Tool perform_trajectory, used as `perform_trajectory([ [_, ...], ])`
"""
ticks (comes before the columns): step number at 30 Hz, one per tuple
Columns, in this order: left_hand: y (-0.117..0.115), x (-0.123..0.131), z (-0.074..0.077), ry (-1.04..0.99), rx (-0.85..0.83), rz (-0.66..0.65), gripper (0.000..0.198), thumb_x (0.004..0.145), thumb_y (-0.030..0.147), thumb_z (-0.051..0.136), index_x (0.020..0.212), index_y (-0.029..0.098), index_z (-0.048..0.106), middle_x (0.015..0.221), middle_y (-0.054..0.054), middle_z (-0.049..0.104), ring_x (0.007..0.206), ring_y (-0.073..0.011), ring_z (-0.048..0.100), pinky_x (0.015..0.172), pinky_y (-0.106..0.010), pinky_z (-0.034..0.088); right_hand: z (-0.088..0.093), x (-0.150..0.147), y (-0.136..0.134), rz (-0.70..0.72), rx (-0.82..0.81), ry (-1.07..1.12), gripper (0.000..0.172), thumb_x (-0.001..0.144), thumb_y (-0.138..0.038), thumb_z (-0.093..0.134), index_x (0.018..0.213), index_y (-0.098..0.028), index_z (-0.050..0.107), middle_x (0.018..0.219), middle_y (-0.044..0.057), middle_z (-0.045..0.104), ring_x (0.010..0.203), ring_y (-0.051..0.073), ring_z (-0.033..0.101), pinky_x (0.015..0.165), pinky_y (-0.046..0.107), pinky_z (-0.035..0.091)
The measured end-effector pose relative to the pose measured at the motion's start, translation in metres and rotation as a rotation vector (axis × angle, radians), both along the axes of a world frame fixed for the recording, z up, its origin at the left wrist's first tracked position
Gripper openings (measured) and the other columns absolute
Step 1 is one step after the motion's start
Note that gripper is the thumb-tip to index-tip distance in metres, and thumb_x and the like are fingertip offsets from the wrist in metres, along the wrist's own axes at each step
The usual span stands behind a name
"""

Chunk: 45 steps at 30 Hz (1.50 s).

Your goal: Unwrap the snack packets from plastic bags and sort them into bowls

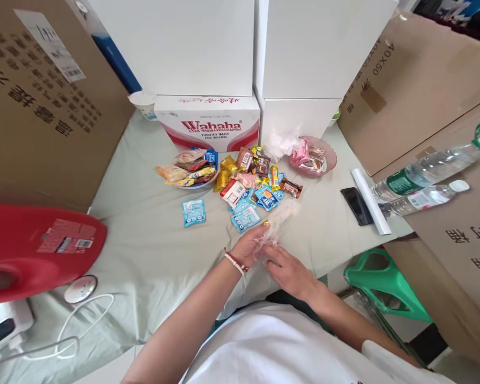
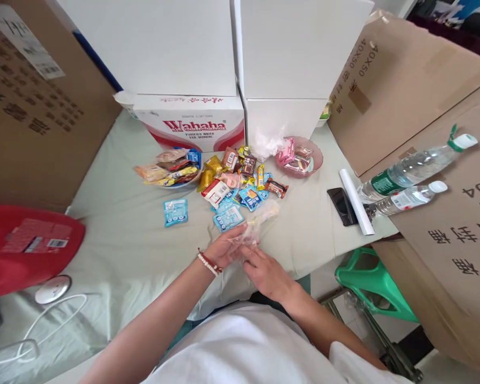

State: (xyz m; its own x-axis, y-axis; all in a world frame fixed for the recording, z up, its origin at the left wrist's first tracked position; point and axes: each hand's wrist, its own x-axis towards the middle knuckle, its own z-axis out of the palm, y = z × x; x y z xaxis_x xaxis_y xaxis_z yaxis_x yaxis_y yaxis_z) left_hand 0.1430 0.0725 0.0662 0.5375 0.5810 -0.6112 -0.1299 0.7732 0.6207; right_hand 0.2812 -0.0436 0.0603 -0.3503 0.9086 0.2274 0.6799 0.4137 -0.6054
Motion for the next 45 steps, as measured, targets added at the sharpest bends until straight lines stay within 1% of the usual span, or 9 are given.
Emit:
perform_trajectory([
  [4, -0.009, 0.006, -0.017, 0.109, 0.158, 0.127, 0.048, 0.048, 0.040, 0.089, 0.080, 0.022, 0.059, 0.072, 0.000, 0.063, 0.066, -0.0180, 0.060, 0.066, -0.033, 0.048, -0.001, 0.014, -0.021, -0.003, -0.047, 0.152, 0.030, 0.096, -0.013, 0.053, 0.112, -0.022, 0.075, 0.147, 0.012, 0.062, 0.137, 0.027, 0.057, 0.113, 0.049, 0.053],
  [10, -0.021, 0.010, -0.021, 0.364, 0.440, 0.342, 0.039, 0.057, 0.032, 0.086, 0.074, 0.025, 0.051, 0.072, 0.006, 0.050, 0.074, -0.0162, 0.050, 0.074, -0.029, 0.043, 0.009, 0.041, -0.002, -0.560, -0.293, 0.611, 0.034, 0.098, -0.049, 0.058, 0.113, -0.023, 0.073, 0.120, 0.011, 0.070, 0.103, 0.024, 0.069, 0.080, 0.036, 0.061],
  [14, -0.029, 0.009, -0.017, 0.410, 0.602, 0.293, 0.034, 0.066, 0.041, 0.085, 0.074, 0.025, 0.055, 0.075, 0.003, 0.055, 0.074, -0.0169, 0.050, 0.077, -0.031, 0.044, 0.003, 0.020, 0.041, -0.595, -0.376, 0.669, 0.037, 0.085, -0.055, 0.070, 0.099, -0.021, 0.072, 0.103, 0.008, 0.071, 0.097, 0.023, 0.066, 0.084, 0.036, 0.057],
  [17, -0.033, -0.001, -0.020, 0.320, 0.560, 0.311, 0.039, 0.071, 0.055, 0.081, 0.077, 0.025, 0.057, 0.076, 0.003, 0.058, 0.075, -0.0173, 0.052, 0.076, -0.032, 0.045, -0.006, 0.003, 0.065, -0.699, -0.452, 0.897, 0.036, 0.082, -0.057, 0.068, 0.082, -0.022, 0.065, 0.081, 0.002, 0.066, 0.077, 0.019, 0.061, 0.074, 0.033, 0.054],
  [22, -0.031, -0.026, -0.025, 0.348, 0.502, 0.384, 0.046, 0.081, 0.069, 0.069, 0.074, 0.028, 0.051, 0.069, 0.002, 0.056, 0.066, -0.0179, 0.052, 0.068, -0.033, 0.047, -0.013, -0.006, 0.074, -0.743, -0.622, 1.192, 0.046, 0.065, -0.061, 0.081, 0.079, -0.021, 0.063, 0.075, -0.001, 0.061, 0.071, 0.016, 0.057, 0.065, 0.030, 0.053],
  [28, -0.027, -0.028, -0.022, 0.424, 0.608, 0.264, 0.039, 0.082, 0.063, 0.071, 0.089, 0.025, 0.065, 0.087, -0.003, 0.070, 0.082, -0.0216, 0.065, 0.078, -0.035, 0.053, -0.010, -0.004, 0.066, -0.648, -0.610, 1.091, 0.045, 0.072, -0.062, 0.079, 0.078, -0.020, 0.065, 0.073, -0.001, 0.063, 0.069, 0.015, 0.058, 0.064, 0.028, 0.054],
  [31, -0.026, -0.026, -0.027, 0.428, 0.641, 0.199, 0.041, 0.079, 0.062, 0.071, 0.084, 0.021, 0.065, 0.077, -0.002, 0.069, 0.072, -0.0192, 0.064, 0.069, -0.032, 0.052, -0.011, 0.002, 0.062, -0.607, -0.619, 0.991, 0.042, 0.071, -0.059, 0.079, 0.086, -0.021, 0.069, 0.075, 0.000, 0.066, 0.070, 0.017, 0.060, 0.058, 0.027, 0.052],
  [36, -0.025, -0.047, -0.038, 0.577, 0.683, 0.323, 0.034, 0.095, 0.058, 0.052, 0.087, 0.025, 0.054, 0.060, 0.006, 0.053, 0.051, -0.0148, 0.054, 0.054, -0.027, 0.044, -0.021, 0.019, 0.053, -0.638, -0.647, 0.869, 0.041, 0.071, -0.057, 0.079, 0.089, -0.020, 0.071, 0.064, -0.003, 0.060, 0.057, 0.014, 0.053, 0.048, 0.025, 0.045],
  [45, -0.037, -0.124, -0.048, 1.015, 0.810, 0.512, 0.022, 0.099, 0.047, 0.049, 0.094, 0.025, 0.051, 0.070, 0.003, 0.057, 0.063, -0.0167, 0.055, 0.062, -0.028, 0.039, -0.037, 0.028, 0.043, -0.554, -0.684, 0.684, 0.042, 0.076, -0.058, 0.073, 0.097, -0.021, 0.072, 0.070, 0.000, 0.064, 0.057, 0.017, 0.057, 0.043, 0.025, 0.041],
])
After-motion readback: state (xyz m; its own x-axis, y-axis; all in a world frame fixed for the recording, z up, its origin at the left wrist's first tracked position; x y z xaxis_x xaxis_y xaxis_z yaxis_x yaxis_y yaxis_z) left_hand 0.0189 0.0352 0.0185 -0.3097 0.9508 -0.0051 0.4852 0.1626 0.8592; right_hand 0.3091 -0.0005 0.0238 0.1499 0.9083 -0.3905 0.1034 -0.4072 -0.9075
